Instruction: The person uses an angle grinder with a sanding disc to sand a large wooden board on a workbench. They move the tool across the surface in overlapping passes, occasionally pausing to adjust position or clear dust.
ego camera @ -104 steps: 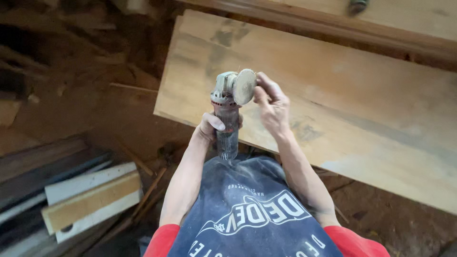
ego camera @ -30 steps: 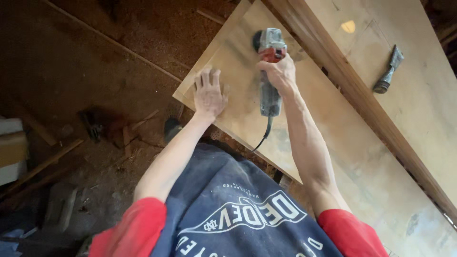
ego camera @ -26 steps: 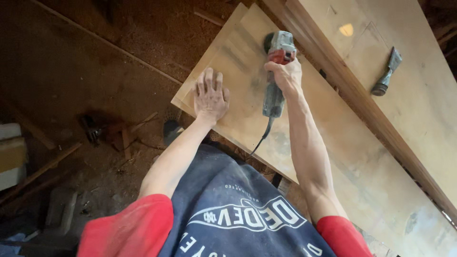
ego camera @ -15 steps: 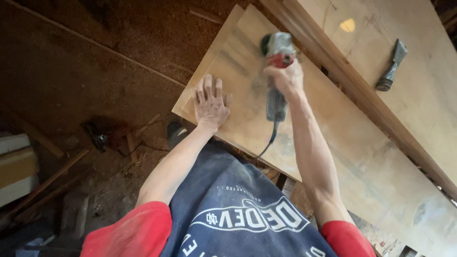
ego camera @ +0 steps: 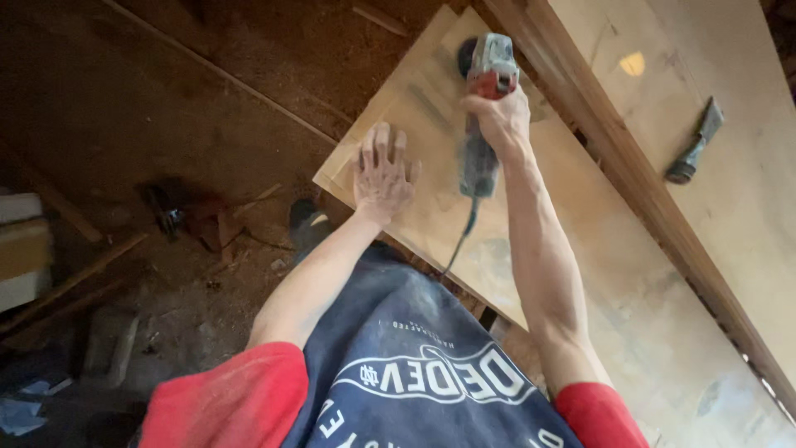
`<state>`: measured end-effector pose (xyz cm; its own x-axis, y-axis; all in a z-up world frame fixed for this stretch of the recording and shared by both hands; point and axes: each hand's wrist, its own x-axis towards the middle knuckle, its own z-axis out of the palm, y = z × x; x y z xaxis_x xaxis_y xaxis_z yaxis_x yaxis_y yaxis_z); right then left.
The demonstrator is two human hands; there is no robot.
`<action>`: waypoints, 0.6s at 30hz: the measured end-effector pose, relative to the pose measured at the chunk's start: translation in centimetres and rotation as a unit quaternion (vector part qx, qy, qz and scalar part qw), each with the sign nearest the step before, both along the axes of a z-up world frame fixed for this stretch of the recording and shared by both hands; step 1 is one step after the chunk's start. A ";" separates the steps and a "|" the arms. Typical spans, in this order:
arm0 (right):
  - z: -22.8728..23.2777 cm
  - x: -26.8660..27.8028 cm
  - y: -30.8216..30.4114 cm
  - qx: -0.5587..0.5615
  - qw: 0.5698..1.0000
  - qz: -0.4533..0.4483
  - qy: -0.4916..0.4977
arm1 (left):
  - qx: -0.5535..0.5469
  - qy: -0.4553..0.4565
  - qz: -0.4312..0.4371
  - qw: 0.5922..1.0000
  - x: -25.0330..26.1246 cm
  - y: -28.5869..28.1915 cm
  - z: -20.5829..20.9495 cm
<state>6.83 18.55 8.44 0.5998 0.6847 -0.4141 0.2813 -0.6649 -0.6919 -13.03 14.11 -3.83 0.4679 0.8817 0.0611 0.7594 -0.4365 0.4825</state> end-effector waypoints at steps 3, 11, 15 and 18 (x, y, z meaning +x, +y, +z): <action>0.3 -0.2 -0.5 0.025 0.999 0.032 -0.030 | -0.024 -0.032 -0.013 0.999 0.4 0.9 0.3; 0.5 4.8 -9.4 0.024 0.997 -0.075 -0.017 | -0.084 -0.022 -0.040 0.995 0.4 1.3 -0.7; 0.2 7.5 -12.9 -0.002 0.991 -0.130 -0.018 | -0.072 -0.006 -0.037 0.997 0.6 1.0 -1.3; -0.3 8.2 -13.1 0.002 0.990 -0.142 -0.021 | -0.049 -0.022 -0.040 0.998 0.5 1.0 -1.4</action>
<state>15.03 5.49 8.10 0.7846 0.4887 -0.3816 0.1130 -0.7179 -0.6869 -12.54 15.07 -5.27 0.5359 0.8443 -0.0021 0.7016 -0.4439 0.5574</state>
